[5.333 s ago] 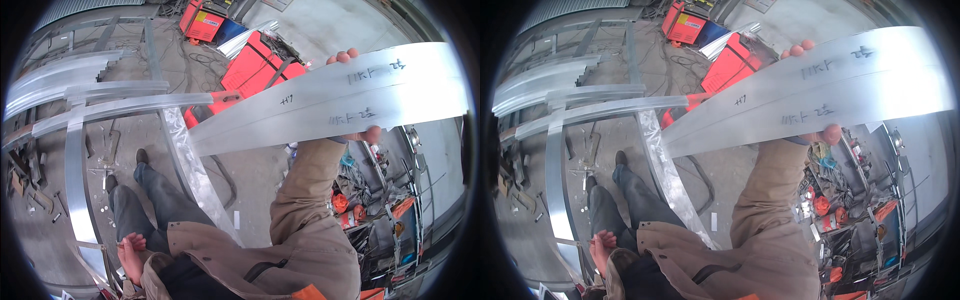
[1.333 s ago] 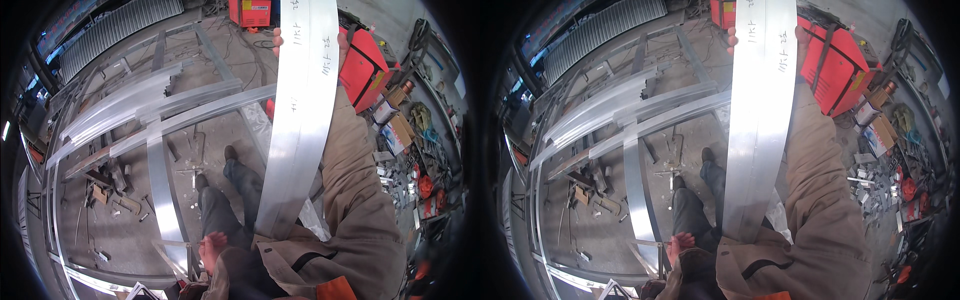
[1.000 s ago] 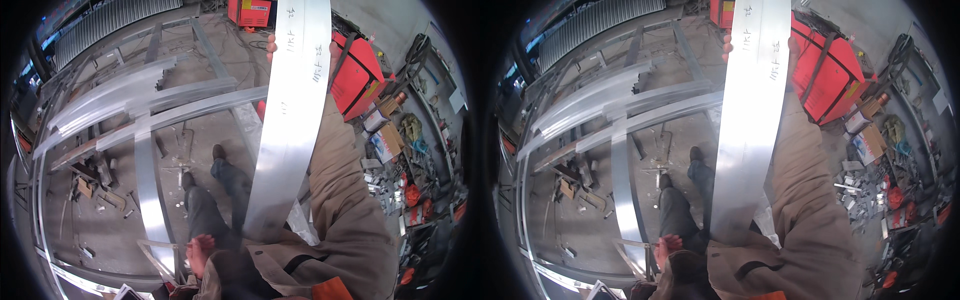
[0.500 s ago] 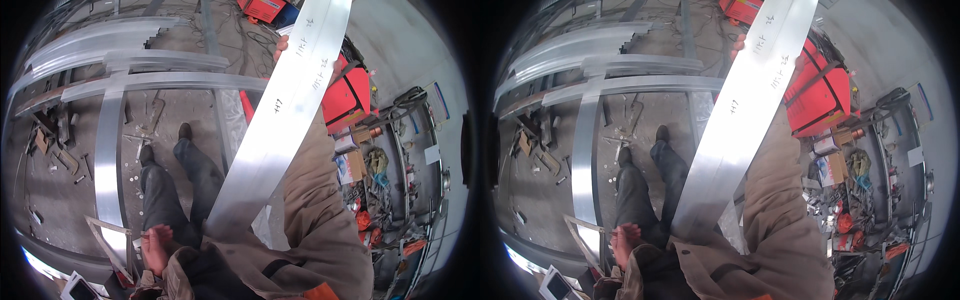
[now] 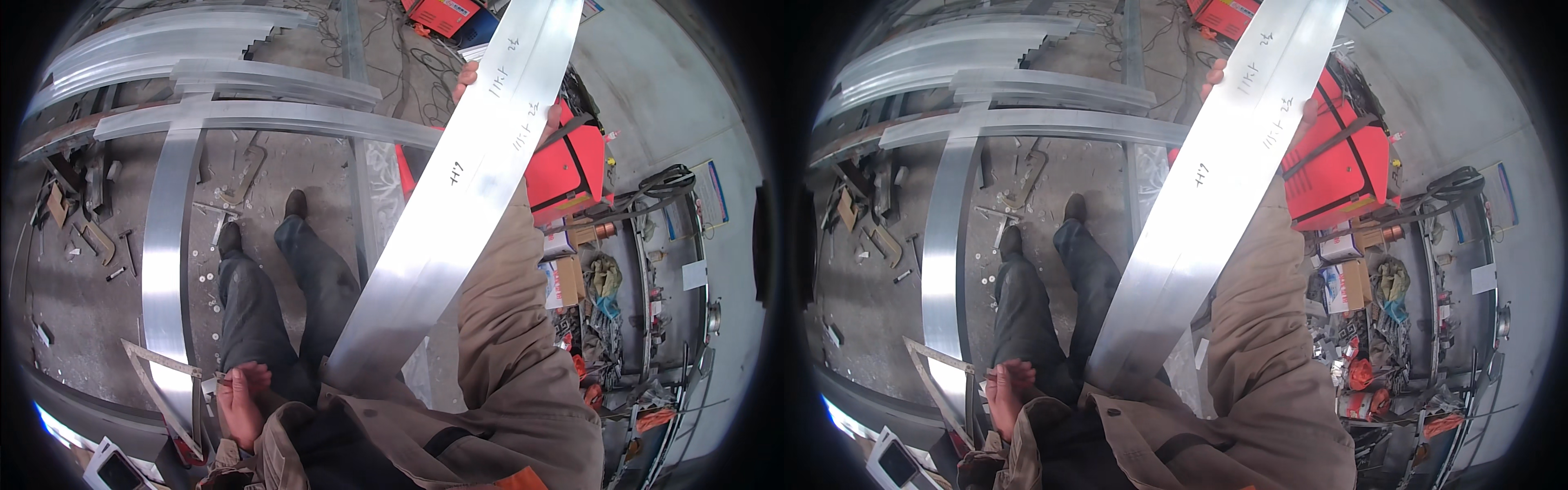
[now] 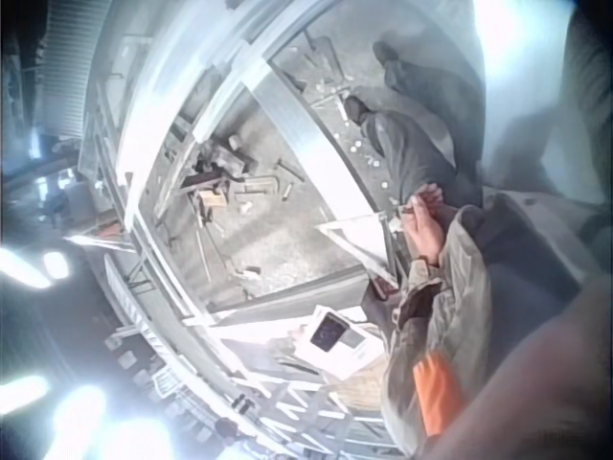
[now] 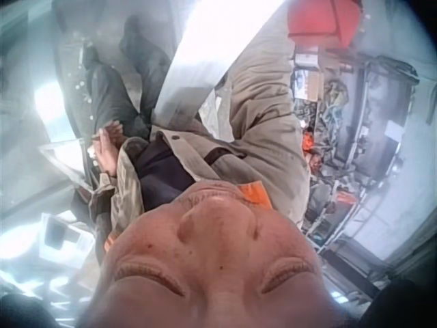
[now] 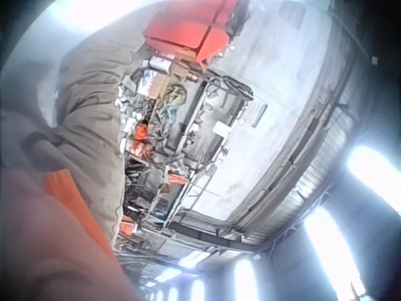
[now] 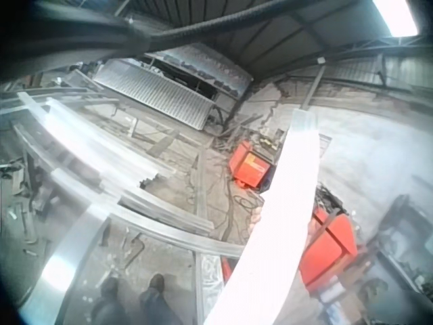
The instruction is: The person measures and marks metal sheets using a square ruler and a red marker. They align the ruler on the sheet, draw straight lines, and occasionally lift or reposition the sheet to continue marking.
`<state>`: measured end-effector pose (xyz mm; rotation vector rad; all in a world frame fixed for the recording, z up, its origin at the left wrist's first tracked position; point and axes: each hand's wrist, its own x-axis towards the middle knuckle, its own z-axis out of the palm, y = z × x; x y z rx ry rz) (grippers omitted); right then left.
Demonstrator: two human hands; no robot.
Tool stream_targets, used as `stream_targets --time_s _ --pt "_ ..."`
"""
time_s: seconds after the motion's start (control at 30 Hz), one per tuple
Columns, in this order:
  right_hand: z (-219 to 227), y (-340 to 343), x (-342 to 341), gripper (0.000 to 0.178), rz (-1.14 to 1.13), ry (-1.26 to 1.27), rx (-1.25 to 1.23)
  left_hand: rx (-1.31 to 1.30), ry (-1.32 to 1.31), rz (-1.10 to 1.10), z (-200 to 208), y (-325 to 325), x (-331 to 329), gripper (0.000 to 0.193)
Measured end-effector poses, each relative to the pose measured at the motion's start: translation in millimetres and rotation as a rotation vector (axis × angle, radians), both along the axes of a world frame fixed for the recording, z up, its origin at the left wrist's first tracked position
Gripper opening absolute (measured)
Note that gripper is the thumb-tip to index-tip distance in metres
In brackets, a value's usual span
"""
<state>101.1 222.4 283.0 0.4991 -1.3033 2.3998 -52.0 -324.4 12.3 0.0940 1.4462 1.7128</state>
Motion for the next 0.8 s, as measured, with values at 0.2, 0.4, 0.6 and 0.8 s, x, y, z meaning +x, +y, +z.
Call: stream_targets --time_s 0.2,0.4,0.6,0.8 --pt "-0.4 31.7 -3.3 0.127 0.205 -0.046 0.092 0.027 -0.071 0.014 -4.5 1.3 2.4 0.045" --pt "-17.2 24.5 -57.8 0.118 0.350 -0.001 -0.034 -0.032 0.003 -0.039 4.0 3.8 -3.8 0.048" --pt "-37.1 0.5 -143.8 0.102 0.241 0.090 -0.058 0.002 0.101 -0.146 5.8 -3.4 -3.6 0.049" --pt "-47.5 -37.7 -207.1 0.104 0.151 0.053 -0.065 0.005 0.076 -0.127 12.0 -13.7 -4.0 0.051"
